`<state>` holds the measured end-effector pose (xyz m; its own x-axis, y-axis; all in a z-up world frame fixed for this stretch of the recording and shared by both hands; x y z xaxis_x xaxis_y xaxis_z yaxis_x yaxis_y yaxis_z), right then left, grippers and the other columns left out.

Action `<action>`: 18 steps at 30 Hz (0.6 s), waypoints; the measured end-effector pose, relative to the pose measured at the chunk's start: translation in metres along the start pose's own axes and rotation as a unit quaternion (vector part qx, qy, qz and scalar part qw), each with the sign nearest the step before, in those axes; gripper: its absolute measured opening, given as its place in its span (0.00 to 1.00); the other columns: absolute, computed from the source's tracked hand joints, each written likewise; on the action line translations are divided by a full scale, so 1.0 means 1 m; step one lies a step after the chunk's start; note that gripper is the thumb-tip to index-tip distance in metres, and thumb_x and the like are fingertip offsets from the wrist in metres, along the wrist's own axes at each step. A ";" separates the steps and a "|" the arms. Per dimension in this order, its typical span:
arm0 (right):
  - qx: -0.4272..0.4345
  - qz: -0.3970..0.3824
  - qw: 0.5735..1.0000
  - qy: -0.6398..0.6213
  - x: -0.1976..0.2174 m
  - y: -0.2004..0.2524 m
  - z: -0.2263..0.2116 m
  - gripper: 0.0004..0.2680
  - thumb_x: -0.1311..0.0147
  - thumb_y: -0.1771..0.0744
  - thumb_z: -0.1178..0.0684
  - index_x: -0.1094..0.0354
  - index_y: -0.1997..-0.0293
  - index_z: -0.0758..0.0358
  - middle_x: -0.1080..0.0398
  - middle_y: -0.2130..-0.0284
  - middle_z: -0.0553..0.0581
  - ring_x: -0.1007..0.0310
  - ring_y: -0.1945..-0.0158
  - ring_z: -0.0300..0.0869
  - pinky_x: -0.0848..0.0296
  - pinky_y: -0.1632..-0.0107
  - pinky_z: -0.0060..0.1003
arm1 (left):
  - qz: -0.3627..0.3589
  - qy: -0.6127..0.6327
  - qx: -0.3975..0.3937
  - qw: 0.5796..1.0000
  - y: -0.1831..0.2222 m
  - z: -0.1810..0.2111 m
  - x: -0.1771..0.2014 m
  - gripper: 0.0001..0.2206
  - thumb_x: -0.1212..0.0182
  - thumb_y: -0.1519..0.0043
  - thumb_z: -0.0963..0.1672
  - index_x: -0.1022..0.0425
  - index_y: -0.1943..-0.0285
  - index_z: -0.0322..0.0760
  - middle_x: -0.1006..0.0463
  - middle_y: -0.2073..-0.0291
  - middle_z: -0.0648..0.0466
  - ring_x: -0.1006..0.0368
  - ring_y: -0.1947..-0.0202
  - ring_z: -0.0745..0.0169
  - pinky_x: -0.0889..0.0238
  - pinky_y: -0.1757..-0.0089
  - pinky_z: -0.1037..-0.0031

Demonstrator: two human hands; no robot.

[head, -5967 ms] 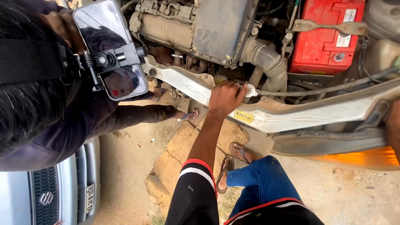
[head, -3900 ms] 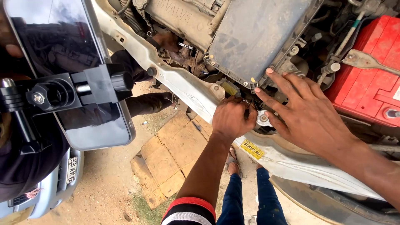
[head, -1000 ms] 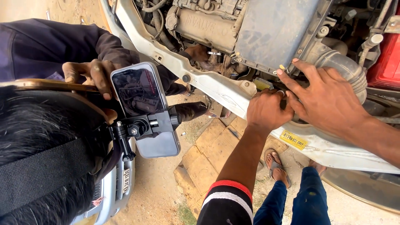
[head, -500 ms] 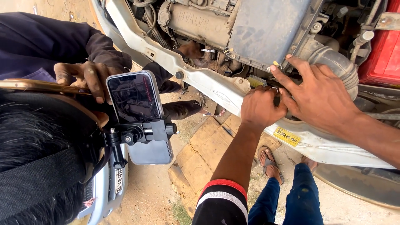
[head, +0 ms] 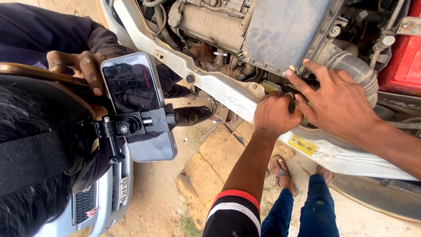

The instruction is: Two individuals are working together to inspect or repair components within a car's engine bay.

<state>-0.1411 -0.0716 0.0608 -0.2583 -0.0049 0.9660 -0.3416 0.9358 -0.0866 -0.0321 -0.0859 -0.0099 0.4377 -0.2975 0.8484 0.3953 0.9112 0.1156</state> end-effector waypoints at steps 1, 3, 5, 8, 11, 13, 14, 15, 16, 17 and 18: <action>0.000 -0.007 1.000 0.008 -0.001 0.000 0.000 0.21 0.45 0.34 0.45 0.33 0.32 0.52 0.39 0.40 0.66 0.24 0.58 0.55 0.24 0.49 0.45 | -0.004 0.000 0.002 1.000 0.000 0.000 -0.001 0.11 0.40 0.46 0.47 0.20 0.69 0.34 0.19 0.73 0.43 0.21 0.64 0.43 0.27 0.56 0.57; 0.000 -0.007 1.000 0.011 0.000 0.000 0.000 0.21 0.45 0.34 0.45 0.33 0.32 0.52 0.39 0.40 0.66 0.24 0.58 0.55 0.23 0.49 0.45 | -0.003 0.001 0.001 1.000 0.000 0.001 0.000 0.11 0.40 0.46 0.47 0.19 0.69 0.34 0.19 0.73 0.43 0.22 0.64 0.43 0.27 0.56 0.57; 0.001 -0.005 1.000 0.013 0.001 0.000 0.000 0.21 0.45 0.34 0.45 0.33 0.32 0.53 0.39 0.40 0.66 0.24 0.58 0.54 0.23 0.49 0.45 | 0.000 0.001 0.001 1.000 0.000 0.001 0.000 0.11 0.40 0.46 0.47 0.19 0.69 0.34 0.19 0.73 0.42 0.22 0.64 0.43 0.28 0.57 0.57; 0.003 0.003 1.000 0.005 0.003 0.000 -0.001 0.21 0.45 0.34 0.45 0.33 0.32 0.53 0.39 0.40 0.66 0.24 0.58 0.54 0.24 0.49 0.45 | 0.001 -0.002 0.003 1.000 0.001 -0.001 0.000 0.11 0.39 0.46 0.47 0.19 0.69 0.35 0.19 0.73 0.42 0.22 0.64 0.43 0.28 0.56 0.57; 0.001 0.010 1.000 -0.004 0.005 0.000 -0.001 0.21 0.44 0.34 0.46 0.33 0.33 0.53 0.38 0.40 0.66 0.25 0.58 0.55 0.24 0.50 0.44 | 0.002 0.001 -0.001 1.000 0.000 0.000 0.000 0.10 0.40 0.46 0.47 0.20 0.69 0.35 0.19 0.73 0.43 0.22 0.64 0.43 0.28 0.56 0.57; 0.001 0.017 1.000 -0.009 0.009 0.000 -0.002 0.21 0.44 0.35 0.46 0.32 0.33 0.54 0.37 0.40 0.66 0.25 0.58 0.55 0.24 0.50 0.45 | 0.005 0.009 -0.006 1.000 0.001 0.002 0.001 0.10 0.40 0.45 0.47 0.20 0.69 0.36 0.19 0.73 0.43 0.22 0.63 0.42 0.28 0.56 0.56; 0.001 0.017 1.000 -0.009 0.008 0.000 -0.002 0.21 0.44 0.35 0.46 0.32 0.33 0.54 0.37 0.40 0.66 0.25 0.58 0.55 0.24 0.50 0.45 | 0.004 0.009 -0.006 1.000 0.001 0.001 0.001 0.10 0.40 0.45 0.47 0.20 0.69 0.36 0.19 0.73 0.43 0.22 0.63 0.42 0.28 0.56 0.56; 0.003 0.023 1.000 -0.014 0.008 0.001 -0.002 0.21 0.44 0.35 0.46 0.32 0.33 0.54 0.37 0.40 0.66 0.25 0.58 0.55 0.25 0.50 0.45 | 0.006 0.010 -0.004 1.000 0.001 0.001 0.000 0.10 0.40 0.44 0.47 0.20 0.69 0.36 0.19 0.72 0.43 0.22 0.63 0.42 0.28 0.56 0.56; 0.006 0.030 0.999 -0.019 0.009 0.001 -0.002 0.21 0.44 0.35 0.47 0.32 0.33 0.54 0.37 0.40 0.66 0.25 0.58 0.55 0.25 0.50 0.45 | 0.008 0.010 -0.003 1.000 0.001 0.001 0.001 0.10 0.40 0.44 0.47 0.20 0.69 0.36 0.19 0.72 0.43 0.22 0.64 0.42 0.28 0.56 0.56; 0.006 0.030 0.999 -0.019 0.009 0.001 -0.002 0.21 0.44 0.35 0.47 0.32 0.33 0.54 0.37 0.40 0.66 0.25 0.58 0.55 0.25 0.50 0.45 | 0.008 0.010 -0.003 1.000 0.001 0.001 0.002 0.10 0.40 0.44 0.47 0.20 0.69 0.36 0.19 0.72 0.43 0.22 0.64 0.42 0.28 0.56 0.56; 0.008 0.031 0.999 -0.018 0.010 0.001 -0.002 0.21 0.44 0.35 0.47 0.32 0.33 0.55 0.37 0.40 0.66 0.25 0.58 0.55 0.25 0.50 0.45 | 0.008 0.009 0.000 1.000 0.001 0.001 0.002 0.10 0.40 0.44 0.47 0.20 0.69 0.36 0.19 0.72 0.42 0.22 0.64 0.41 0.28 0.57 0.55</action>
<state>-0.1417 -0.0698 0.0705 -0.3116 0.0396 0.9494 -0.3376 0.9293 -0.1496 -0.0319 -0.0858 -0.0071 0.4581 -0.2870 0.8413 0.3877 0.9162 0.1015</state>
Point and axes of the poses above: each hand's wrist, its own y-axis away from the middle knuckle, its own x-axis out of the back of the hand, z = x × y, the point moved 8 cm from there along -y, towards the middle knuckle
